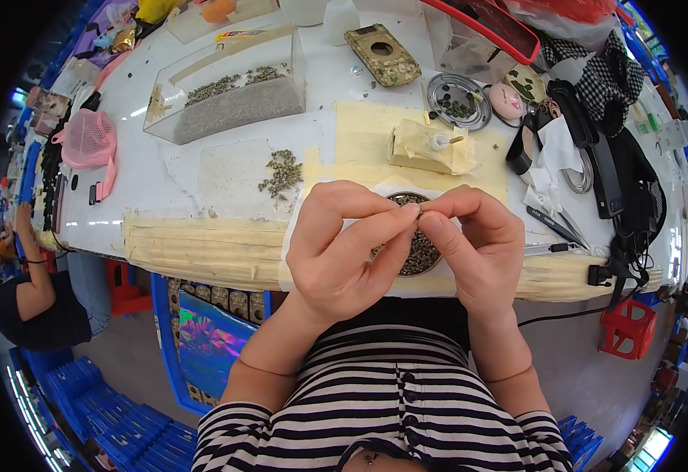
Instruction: Assemble small components by picking parts from a tray and placing them into a circular base at a factory workbench.
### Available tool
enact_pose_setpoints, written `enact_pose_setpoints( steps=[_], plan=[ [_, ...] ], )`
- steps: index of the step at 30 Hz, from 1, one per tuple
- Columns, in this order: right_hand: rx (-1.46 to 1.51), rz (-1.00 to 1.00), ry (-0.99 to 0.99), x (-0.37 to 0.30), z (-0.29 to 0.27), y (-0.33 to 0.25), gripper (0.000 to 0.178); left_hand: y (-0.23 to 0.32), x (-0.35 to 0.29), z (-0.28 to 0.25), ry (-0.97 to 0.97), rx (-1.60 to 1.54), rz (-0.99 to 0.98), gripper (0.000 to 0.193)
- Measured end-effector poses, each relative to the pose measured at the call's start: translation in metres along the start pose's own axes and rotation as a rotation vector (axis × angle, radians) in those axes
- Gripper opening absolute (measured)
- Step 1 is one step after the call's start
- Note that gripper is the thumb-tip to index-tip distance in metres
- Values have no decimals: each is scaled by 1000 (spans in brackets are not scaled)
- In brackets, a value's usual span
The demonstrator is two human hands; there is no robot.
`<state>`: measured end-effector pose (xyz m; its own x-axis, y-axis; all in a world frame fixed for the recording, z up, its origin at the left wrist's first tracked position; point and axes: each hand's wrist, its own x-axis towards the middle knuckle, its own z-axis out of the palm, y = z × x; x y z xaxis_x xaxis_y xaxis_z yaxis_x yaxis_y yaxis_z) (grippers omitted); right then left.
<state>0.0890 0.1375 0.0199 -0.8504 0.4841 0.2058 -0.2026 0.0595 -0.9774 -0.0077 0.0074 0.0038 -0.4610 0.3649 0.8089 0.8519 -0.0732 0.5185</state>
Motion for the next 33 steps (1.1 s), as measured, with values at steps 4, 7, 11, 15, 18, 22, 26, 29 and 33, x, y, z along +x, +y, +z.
enact_pose_setpoints(
  steps=[4,7,11,15,18,22,26,29,33],
  plan=[
    [-562,-576,51,5,2,-3,22,-1,-1,2,17,-23,-72,26],
    [-692,-705,64,4,8,-2,29,-3,-3,2,43,-57,-145,24],
    [-498,-511,51,4,7,1,28,-1,-3,0,38,-63,-127,24],
    [-205,-194,-3,1,5,1,21,-1,0,-2,13,-44,-35,26],
    [27,29,-47,1,3,-1,17,1,0,-3,-10,-21,2,28],
    [115,134,-34,0,-1,-6,13,1,0,-2,-12,-21,10,29],
    [-371,-382,46,2,1,1,19,0,-1,2,18,-19,-34,27],
    [-680,-756,67,6,6,0,29,0,-1,1,25,-31,-101,26],
    [-567,-613,68,5,7,2,28,0,-2,0,38,-42,-139,24]
  ],
)
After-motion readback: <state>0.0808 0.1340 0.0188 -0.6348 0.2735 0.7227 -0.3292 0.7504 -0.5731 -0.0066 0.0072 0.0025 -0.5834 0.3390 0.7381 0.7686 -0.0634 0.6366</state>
